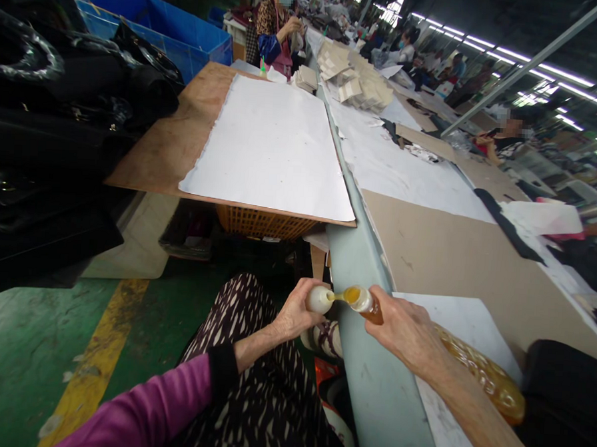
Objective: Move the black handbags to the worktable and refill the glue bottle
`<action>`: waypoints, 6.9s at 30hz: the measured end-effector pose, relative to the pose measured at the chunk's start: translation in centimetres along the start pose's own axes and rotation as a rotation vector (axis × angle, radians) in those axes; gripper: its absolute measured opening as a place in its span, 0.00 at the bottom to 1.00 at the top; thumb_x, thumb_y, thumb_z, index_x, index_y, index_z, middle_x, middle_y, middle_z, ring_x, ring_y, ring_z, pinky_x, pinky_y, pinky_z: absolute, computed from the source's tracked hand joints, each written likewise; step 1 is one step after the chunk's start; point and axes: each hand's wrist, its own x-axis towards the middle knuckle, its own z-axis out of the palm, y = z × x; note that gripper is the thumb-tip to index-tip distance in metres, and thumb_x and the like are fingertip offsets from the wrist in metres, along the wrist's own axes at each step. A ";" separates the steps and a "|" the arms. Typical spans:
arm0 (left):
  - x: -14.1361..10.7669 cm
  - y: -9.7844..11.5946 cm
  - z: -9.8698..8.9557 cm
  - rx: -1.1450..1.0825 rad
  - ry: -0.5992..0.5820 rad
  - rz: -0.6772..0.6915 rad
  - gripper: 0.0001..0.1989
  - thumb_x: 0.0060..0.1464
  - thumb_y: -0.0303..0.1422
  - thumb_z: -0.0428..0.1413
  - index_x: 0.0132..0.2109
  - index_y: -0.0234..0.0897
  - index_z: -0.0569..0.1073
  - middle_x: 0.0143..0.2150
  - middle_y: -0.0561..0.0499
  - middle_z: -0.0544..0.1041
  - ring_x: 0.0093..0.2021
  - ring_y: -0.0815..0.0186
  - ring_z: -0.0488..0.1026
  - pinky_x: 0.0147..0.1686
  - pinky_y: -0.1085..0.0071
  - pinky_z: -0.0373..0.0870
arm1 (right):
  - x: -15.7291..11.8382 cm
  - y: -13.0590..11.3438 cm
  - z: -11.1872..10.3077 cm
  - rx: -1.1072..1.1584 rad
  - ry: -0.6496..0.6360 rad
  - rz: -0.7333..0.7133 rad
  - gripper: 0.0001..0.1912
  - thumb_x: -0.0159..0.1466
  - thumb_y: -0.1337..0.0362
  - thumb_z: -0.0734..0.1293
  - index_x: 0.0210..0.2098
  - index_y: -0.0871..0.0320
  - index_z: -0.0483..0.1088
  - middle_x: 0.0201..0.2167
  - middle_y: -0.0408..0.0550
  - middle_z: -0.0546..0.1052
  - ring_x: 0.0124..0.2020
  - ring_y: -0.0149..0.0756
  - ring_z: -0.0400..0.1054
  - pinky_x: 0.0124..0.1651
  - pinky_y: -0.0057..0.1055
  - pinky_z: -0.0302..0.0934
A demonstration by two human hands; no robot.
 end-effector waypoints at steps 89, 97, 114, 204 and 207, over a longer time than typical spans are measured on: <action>0.1 -1.9 0.1 -0.075 0.005 -0.034 0.32 0.33 0.19 0.61 0.49 0.42 0.66 0.48 0.51 0.63 0.48 0.61 0.63 0.50 0.64 0.61 | -0.1 -0.1 -0.5 -0.001 -0.026 0.008 0.07 0.54 0.68 0.60 0.30 0.54 0.55 0.18 0.38 0.67 0.21 0.36 0.63 0.24 0.30 0.37; 0.1 -1.6 0.2 -0.067 0.005 -0.029 0.31 0.33 0.18 0.60 0.48 0.43 0.66 0.47 0.53 0.64 0.47 0.62 0.64 0.50 0.65 0.61 | -0.1 0.0 -0.2 -0.012 -0.010 -0.002 0.07 0.54 0.67 0.60 0.31 0.53 0.55 0.19 0.38 0.68 0.22 0.37 0.64 0.24 0.30 0.37; 0.2 -1.3 0.5 -0.083 0.011 -0.032 0.31 0.33 0.18 0.61 0.47 0.43 0.67 0.47 0.53 0.65 0.47 0.63 0.64 0.50 0.66 0.61 | -0.4 0.2 -0.3 0.003 0.022 0.016 0.07 0.53 0.68 0.61 0.30 0.53 0.56 0.17 0.37 0.66 0.21 0.36 0.62 0.24 0.30 0.36; -0.1 1.7 1.2 -0.147 -0.055 -0.077 0.31 0.34 0.20 0.62 0.48 0.42 0.66 0.47 0.53 0.66 0.46 0.63 0.66 0.47 0.68 0.63 | -1.5 0.6 -2.0 0.102 0.017 0.016 0.07 0.55 0.68 0.61 0.30 0.54 0.56 0.21 0.39 0.69 0.23 0.38 0.64 0.25 0.30 0.38; 0.0 1.9 1.2 -0.126 -0.035 -0.052 0.30 0.33 0.20 0.62 0.47 0.41 0.67 0.46 0.53 0.67 0.45 0.63 0.66 0.47 0.68 0.63 | -1.6 0.6 -1.8 0.095 0.029 0.011 0.07 0.56 0.68 0.61 0.30 0.54 0.55 0.20 0.39 0.68 0.23 0.38 0.64 0.25 0.31 0.38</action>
